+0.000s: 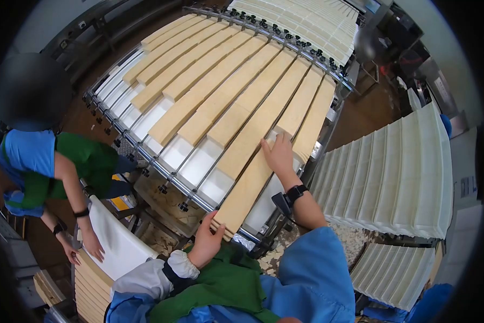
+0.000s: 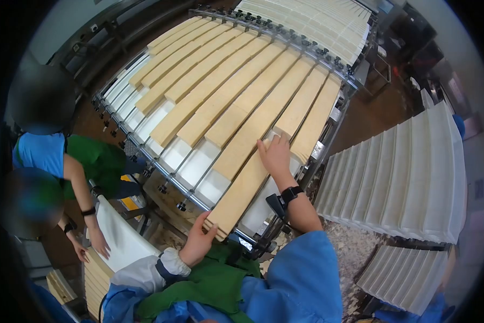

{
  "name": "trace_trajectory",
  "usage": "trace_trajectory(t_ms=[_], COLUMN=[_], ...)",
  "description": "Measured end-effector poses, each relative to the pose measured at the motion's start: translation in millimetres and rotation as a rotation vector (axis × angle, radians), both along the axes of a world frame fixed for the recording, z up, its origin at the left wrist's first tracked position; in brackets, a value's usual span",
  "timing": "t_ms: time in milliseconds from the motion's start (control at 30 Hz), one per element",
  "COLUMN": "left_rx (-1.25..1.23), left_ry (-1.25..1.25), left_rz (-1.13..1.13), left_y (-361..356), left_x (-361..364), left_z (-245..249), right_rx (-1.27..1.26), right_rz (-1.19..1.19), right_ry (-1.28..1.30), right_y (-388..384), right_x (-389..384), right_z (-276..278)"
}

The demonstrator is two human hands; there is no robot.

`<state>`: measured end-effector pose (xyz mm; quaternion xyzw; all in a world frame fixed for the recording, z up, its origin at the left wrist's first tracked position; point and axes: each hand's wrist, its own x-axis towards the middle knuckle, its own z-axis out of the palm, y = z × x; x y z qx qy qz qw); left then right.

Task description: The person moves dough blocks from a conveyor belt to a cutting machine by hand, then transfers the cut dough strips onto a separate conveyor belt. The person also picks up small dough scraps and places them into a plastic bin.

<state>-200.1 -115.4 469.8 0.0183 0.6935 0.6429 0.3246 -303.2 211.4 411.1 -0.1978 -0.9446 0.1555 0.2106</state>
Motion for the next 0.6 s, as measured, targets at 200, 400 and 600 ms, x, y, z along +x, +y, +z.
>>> trace_trajectory(t_ms=[200,400,600], left_rx=[-0.093,0.1,-0.069], left_ry=[0.156,0.144,0.094], left_rz=[0.004,0.126,0.048], left_y=[42.4,60.1,11.4], left_x=[-22.2,-25.3,-32.4], left_z=[-18.9,-32.9,-54.5], right_rx=[0.052,-0.229,-0.041], right_rz=[0.278,0.849,0.718], right_ry=[0.116,-0.156,-0.209], right_y=[-39.9,-104.6,-118.9], right_x=[29.3,75.3,82.0], right_z=[28.1,58.7,54.6])
